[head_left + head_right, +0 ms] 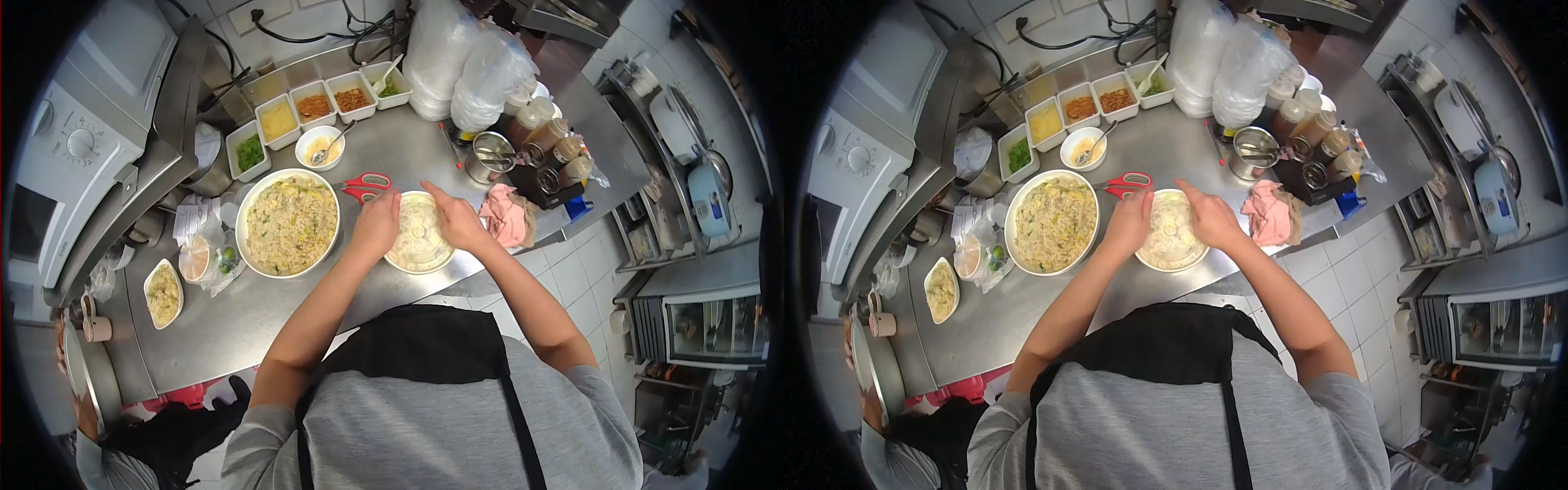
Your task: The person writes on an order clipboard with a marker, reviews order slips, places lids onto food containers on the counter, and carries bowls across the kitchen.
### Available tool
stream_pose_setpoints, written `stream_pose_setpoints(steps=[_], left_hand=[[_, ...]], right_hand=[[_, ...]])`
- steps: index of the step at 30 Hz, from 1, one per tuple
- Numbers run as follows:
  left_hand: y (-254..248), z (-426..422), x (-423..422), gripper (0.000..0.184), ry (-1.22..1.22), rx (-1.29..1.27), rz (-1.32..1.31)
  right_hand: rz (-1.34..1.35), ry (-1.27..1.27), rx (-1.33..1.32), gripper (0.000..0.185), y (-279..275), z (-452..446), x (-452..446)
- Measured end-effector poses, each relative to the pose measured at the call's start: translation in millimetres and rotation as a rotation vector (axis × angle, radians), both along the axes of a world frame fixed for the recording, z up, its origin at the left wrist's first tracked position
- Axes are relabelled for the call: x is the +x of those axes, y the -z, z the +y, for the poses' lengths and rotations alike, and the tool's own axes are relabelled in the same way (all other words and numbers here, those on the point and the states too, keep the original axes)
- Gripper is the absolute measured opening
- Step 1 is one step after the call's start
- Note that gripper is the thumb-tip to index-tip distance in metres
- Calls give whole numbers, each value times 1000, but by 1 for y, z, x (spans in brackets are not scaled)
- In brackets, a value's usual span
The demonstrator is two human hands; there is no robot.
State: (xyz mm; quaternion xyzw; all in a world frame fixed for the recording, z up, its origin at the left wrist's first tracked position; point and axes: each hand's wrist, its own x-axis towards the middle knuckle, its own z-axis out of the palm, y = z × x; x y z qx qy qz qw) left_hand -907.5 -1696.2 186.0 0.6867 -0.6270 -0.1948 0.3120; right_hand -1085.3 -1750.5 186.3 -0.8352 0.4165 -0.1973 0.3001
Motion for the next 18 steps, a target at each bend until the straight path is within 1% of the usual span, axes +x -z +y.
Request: stream_pose_setpoints(steps=[1, 2, 4, 5, 6, 7, 8, 9, 10, 11, 13, 15, 16, 17, 18], left_hand=[[3, 4, -4, 34, -2, -183, -120], [1, 8, -8, 37, -5, -369, -236], [-12, 26, -26, 45, 109, -317, -340], [-17, 35, -37, 50, 179, -300, -389], [-17, 37, -42, 51, 197, -250, -439], [-16, 37, -41, 53, 221, -206, -487], [-14, 35, -41, 54, 245, -160, -534], [-14, 35, -42, 56, 250, -161, -538], [-16, 34, -43, 58, 242, -159, -545], [-16, 34, -42, 57, 235, -140, -518], [-20, 28, -53, 54, 156, -106, -438], [-28, 20, -77, 52, 21, -55, -318], [-37, 14, -99, 48, 17, -189, -253], [-46, 6, -124, 46, 86, -204, -129], [-55, -5, -151, 44, 154, -223, -8]], right_hand=[[-75, 23, 93, 41, 5, 1, -3], [-340, 114, 235, 41, 17, 4, -4], [-891, 300, 486, 45, 51, 4, -1], [-879, 331, 464, 50, 75, 4, -2], [-864, 371, 436, 57, 90, 9, -6], [-773, 380, 446, 62, 85, 23, -9], [-691, 400, 388, 63, 85, 36, -15], [-595, 429, 259, 61, 88, 46, -24], [-615, 421, 335, 52, 78, 56, -41], [-797, 399, 364, 39, 69, 56, -60], [-659, 486, 329, 32, 52, 43, -122], [-682, 738, 60, 30, 59, 15, -192], [-689, 841, 64, 30, 56, 1, -230], [-690, 940, 74, 30, 51, -15, -266], [-626, 958, -81, 33, 55, -36, -293]])
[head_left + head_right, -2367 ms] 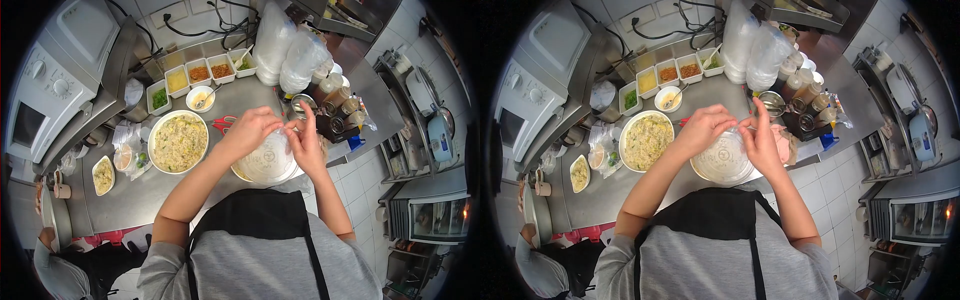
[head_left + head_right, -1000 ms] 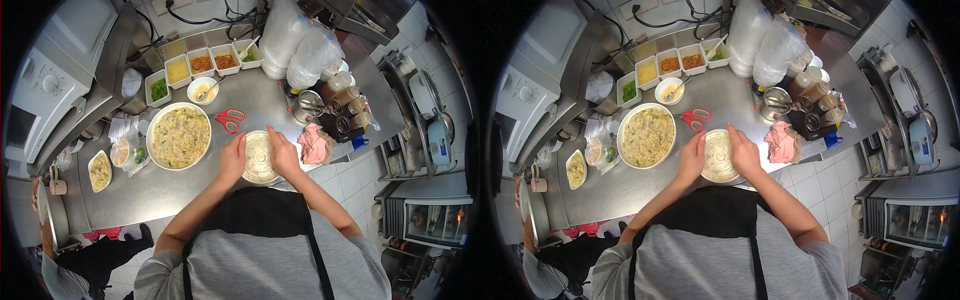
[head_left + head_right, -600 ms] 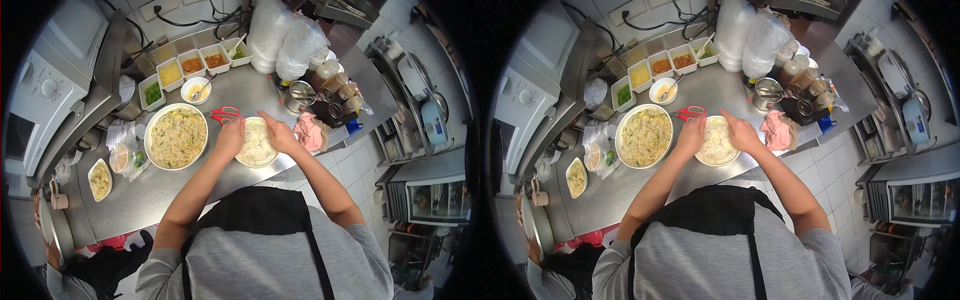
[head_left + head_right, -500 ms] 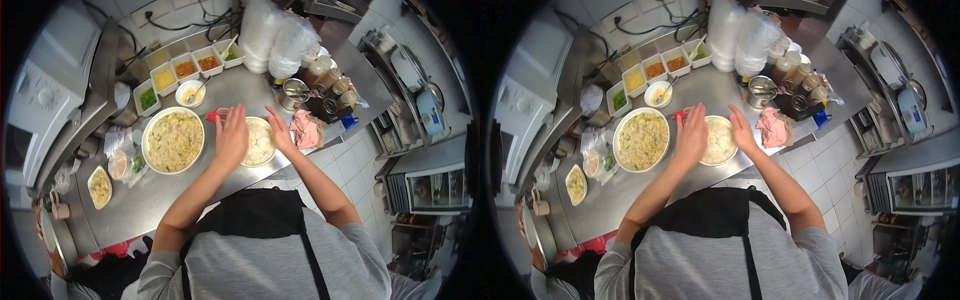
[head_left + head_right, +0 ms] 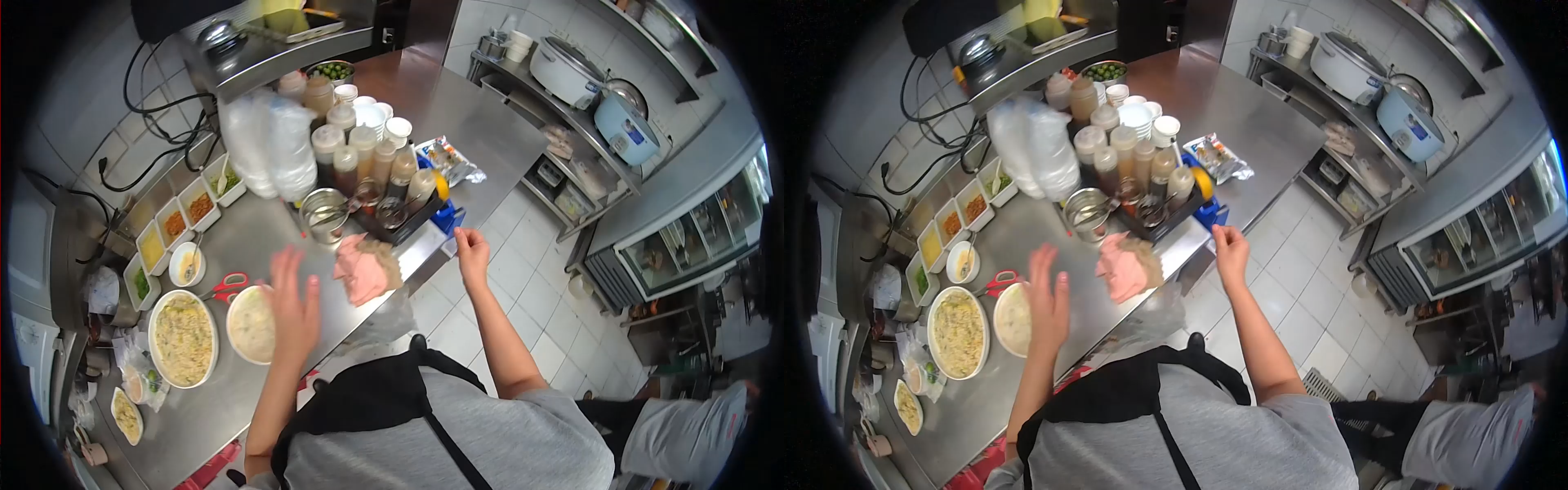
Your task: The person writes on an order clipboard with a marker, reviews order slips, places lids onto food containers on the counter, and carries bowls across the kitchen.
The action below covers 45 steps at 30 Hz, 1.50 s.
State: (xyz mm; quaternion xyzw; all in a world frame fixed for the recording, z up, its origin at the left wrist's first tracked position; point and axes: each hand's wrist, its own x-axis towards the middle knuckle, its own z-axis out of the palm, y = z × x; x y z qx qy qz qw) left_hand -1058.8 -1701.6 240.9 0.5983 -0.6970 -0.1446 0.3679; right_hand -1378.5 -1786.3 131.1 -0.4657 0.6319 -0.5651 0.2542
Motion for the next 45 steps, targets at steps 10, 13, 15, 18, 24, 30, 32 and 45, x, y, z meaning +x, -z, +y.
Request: stream_pose_setpoints(steps=[10, 13, 15, 18, 24, 30, 32, 45], left_hand=[[85, -90, -218, 42, 622, 1066, 1217], [105, -106, -236, 49, 543, 1070, 1386], [115, -116, -248, 52, 457, 1065, 1461], [123, -130, -259, 52, 343, 1045, 1506], [148, -133, -281, 36, 122, 991, 1447], [146, -138, -296, 25, -109, 929, 1312], [193, -147, -318, 20, -248, 730, 1100], [10, -5, -110, 27, -171, -448, 1162]], right_hand=[[-230, -528, 346, 23, 38, -111, -80], [-472, -536, 275, 17, -6, -59, -90], [-531, -601, 344, 17, -33, -11, -112], [-538, -699, 499, 8, -36, 62, -151], [-622, -617, 713, 8, -13, 109, -183], [-613, -659, 779, 3, 38, 95, -197], [-632, -682, 871, 3, 48, 86, -213], [-143, -1586, 340, 38, -9, -25, -13]])
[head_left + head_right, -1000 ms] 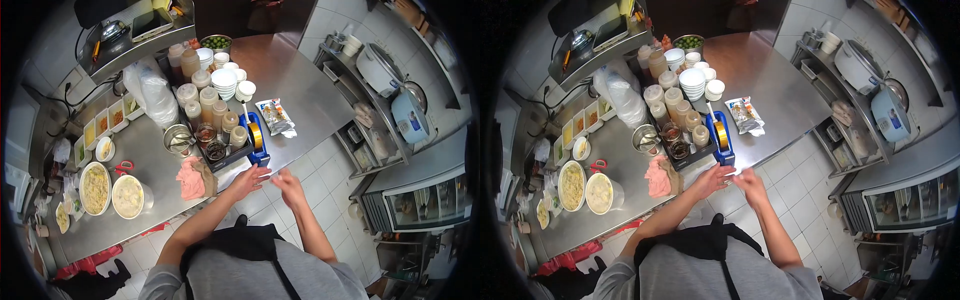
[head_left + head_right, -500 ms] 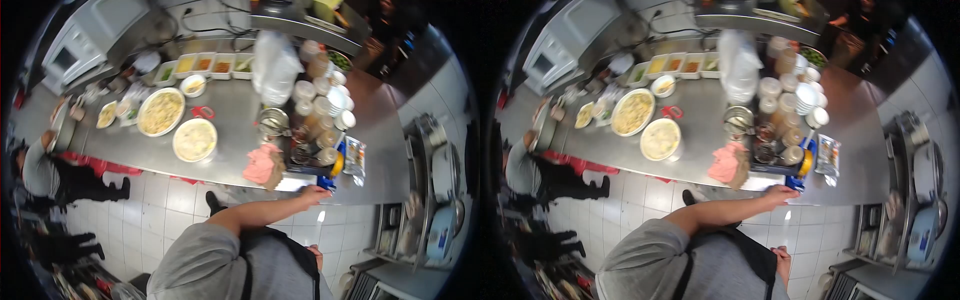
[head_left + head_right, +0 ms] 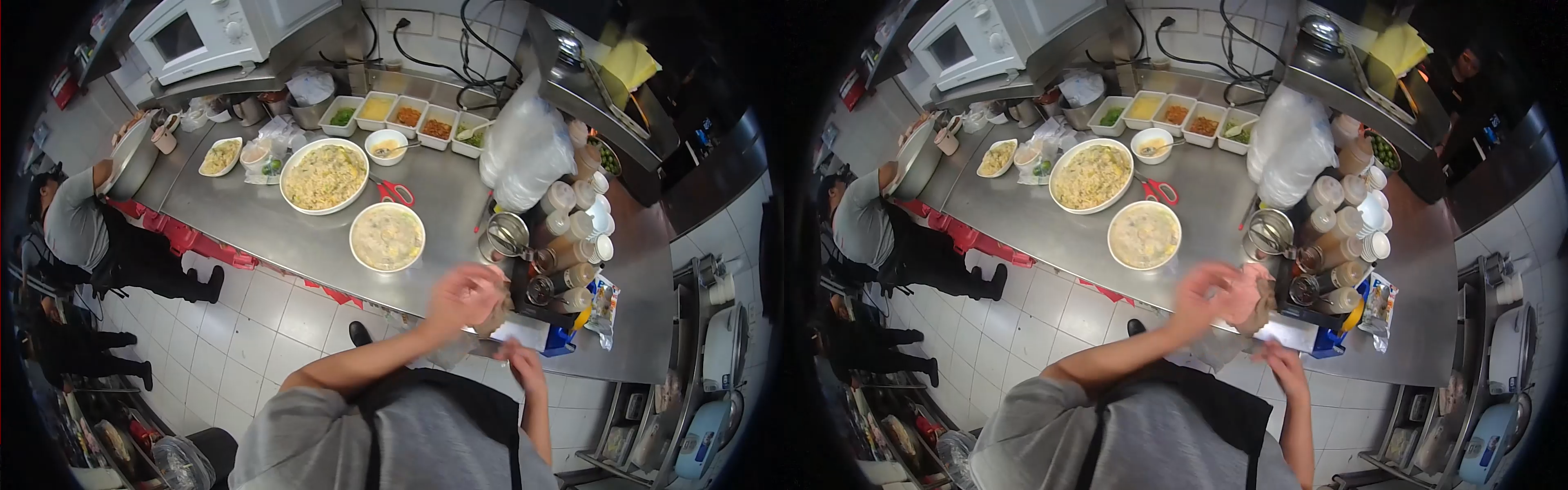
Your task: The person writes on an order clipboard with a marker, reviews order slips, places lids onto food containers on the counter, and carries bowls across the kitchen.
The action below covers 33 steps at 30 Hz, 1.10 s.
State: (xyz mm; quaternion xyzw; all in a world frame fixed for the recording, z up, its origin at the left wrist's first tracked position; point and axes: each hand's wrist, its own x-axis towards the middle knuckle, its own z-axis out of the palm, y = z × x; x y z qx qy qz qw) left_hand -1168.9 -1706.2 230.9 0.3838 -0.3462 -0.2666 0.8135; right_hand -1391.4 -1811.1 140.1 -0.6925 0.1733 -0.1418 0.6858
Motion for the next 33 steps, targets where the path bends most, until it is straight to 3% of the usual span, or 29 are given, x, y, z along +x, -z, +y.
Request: stream_pose_setpoints(steps=[1, 2, 4, 6, 7, 13, 16, 19, 22, 23, 26, 30, 32, 33], left_hand=[[-2, 15, 31, 23, -288, 119, -97], [-5, 34, 54, 19, -411, 193, 27], [-6, 53, 96, 17, -692, 59, 199], [18, 65, 130, 17, -779, 45, 305], [34, 70, 142, 17, -822, 39, 362], [99, 70, 164, 15, -700, 302, 844], [123, 77, 178, 20, -312, 271, 967], [124, 76, 180, 22, -170, 417, 915], [158, 74, 186, 18, -191, 502, 836], [156, 74, 184, 13, -214, 575, 770], [150, 68, 181, 12, -322, 599, 659], [154, 70, 195, 7, -531, 588, -66], [146, 85, 207, 19, -555, 636, -263], [126, 92, 210, 30, -461, 614, -188]], right_hand=[[129, -155, -144, 30, -28, -13, 40], [342, -315, -225, 22, -55, -24, 83], [111, -395, -456, 22, -51, -46, 153], [242, -445, -143, 23, -62, -53, 207], [314, -477, -136, 23, -67, -57, 227], [610, -675, -42, 22, -53, -84, 278], [653, -740, -67, 23, -51, -76, 294], [722, -768, -272, 20, -46, -74, 320], [585, -849, -615, 22, -59, -71, 340], [537, -897, -599, 32, -50, -75, 347], [353, -959, -683, 35, -34, -75, 355], [352, -687, -648, 37, -5, -65, 338], [236, -327, -350, 38, 3, -45, 314], [165, -116, -213, 39, 7, -31, 300]])
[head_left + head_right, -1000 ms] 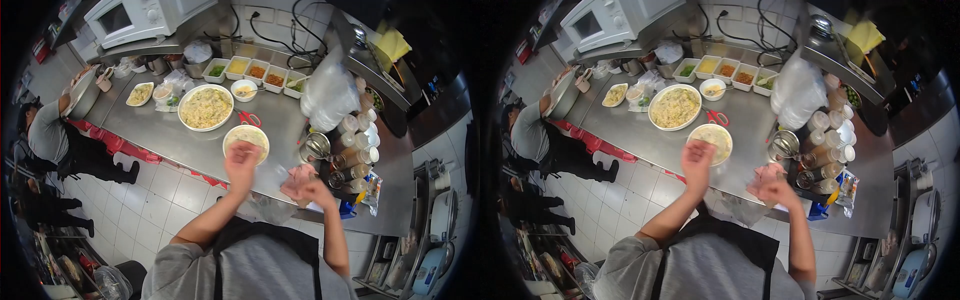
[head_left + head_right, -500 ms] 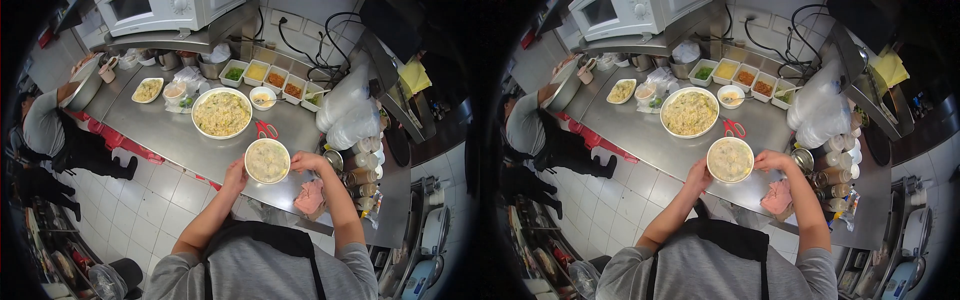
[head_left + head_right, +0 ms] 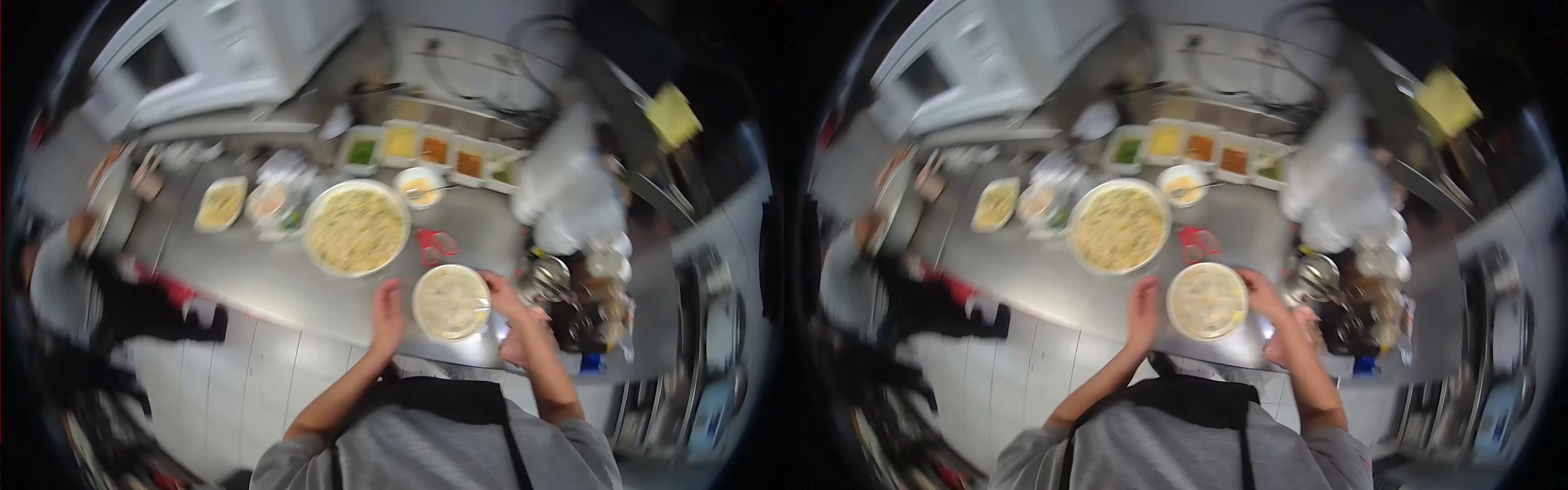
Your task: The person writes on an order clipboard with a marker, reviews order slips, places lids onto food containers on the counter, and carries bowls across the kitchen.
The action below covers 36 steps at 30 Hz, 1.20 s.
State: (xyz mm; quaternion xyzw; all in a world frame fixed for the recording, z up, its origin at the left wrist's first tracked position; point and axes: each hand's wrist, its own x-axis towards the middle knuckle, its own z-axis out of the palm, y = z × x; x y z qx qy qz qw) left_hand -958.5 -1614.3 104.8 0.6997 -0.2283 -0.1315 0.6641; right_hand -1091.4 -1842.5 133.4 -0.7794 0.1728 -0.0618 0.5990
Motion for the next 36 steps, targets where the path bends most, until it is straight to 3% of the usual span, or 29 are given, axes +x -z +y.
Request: stream_pose_setpoints(steps=[1, 2, 4, 9, 11, 12, 13, 15, 16, 18, 19, 20, 21, 22, 23, 24, 26, 28, 29, 31, 34, 36], left_hand=[[-25, 4, 0, 41, 87, -28, 97], [-39, 3, -5, 48, 183, -204, 265], [-52, -2, -18, 59, 346, -392, 524], [-46, -12, -38, 64, 321, -361, 518], [-26, -9, -31, 65, 304, -256, 481], [-14, -3, -19, 66, 358, -236, 584], [-6, -2, -8, 67, 410, -214, 682], [-23, -4, -3, 70, 297, -212, 608], [-34, -9, 0, 67, 255, -186, 469], [-55, -16, 6, 60, 168, -87, 166], [-65, -24, 6, 56, 177, -1, 5], [-74, -30, 6, 52, 180, 86, -165], [-81, -35, 3, 49, 200, 173, -332], [-88, -42, -1, 45, 223, 253, -486], [-91, -47, -5, 41, 239, 320, -604], [-93, -51, -8, 38, 248, 357, -638], [-92, -54, -13, 31, 238, 382, -560], [-87, -50, -10, 28, 173, 316, -263], [-79, -49, -10, 27, 155, 280, -111], [-60, -48, -10, 27, 110, 168, -6], [-59, -42, -6, 29, 142, 176, 67], [-55, -41, -6, 29, 134, 137, 84]], right_hand=[[-137, 250, 301, 40, 5, 18, -10], [-316, 313, 761, 49, 3, 38, -16], [-500, 250, 1100, 61, -17, 78, -19], [-502, 348, 751, 63, 32, 91, -10], [-452, 381, 808, 65, 35, 92, -7], [-421, 391, 837, 66, 32, 86, -12], [-411, 384, 621, 65, 19, 75, -23], [-382, 363, 204, 63, -35, 56, -50], [-366, 459, 97, 62, -88, 55, -73], [-651, 594, -422, 52, -124, 3, -120], [-707, 813, -740, 43, -169, -8, -140], [-695, 1021, -758, 38, -144, -42, -166], [-685, 1196, -712, 34, -164, -60, -182], [-560, 1281, -536, 32, -161, -92, -210], [-474, 1306, -556, 33, -127, -134, -241], [-348, 1282, -397, 36, -103, -158, -263], [-107, 1118, -274, 42, -61, -183, -288], [94, 1019, -107, 43, -13, -194, -307], [35, 873, -28, 44, -11, -191, -308], [-110, 1070, -84, 41, -6, -188, -300], [-269, 1221, -515, 39, -53, -182, -284], [-462, 1226, -586, 33, -114, -160, -264]])
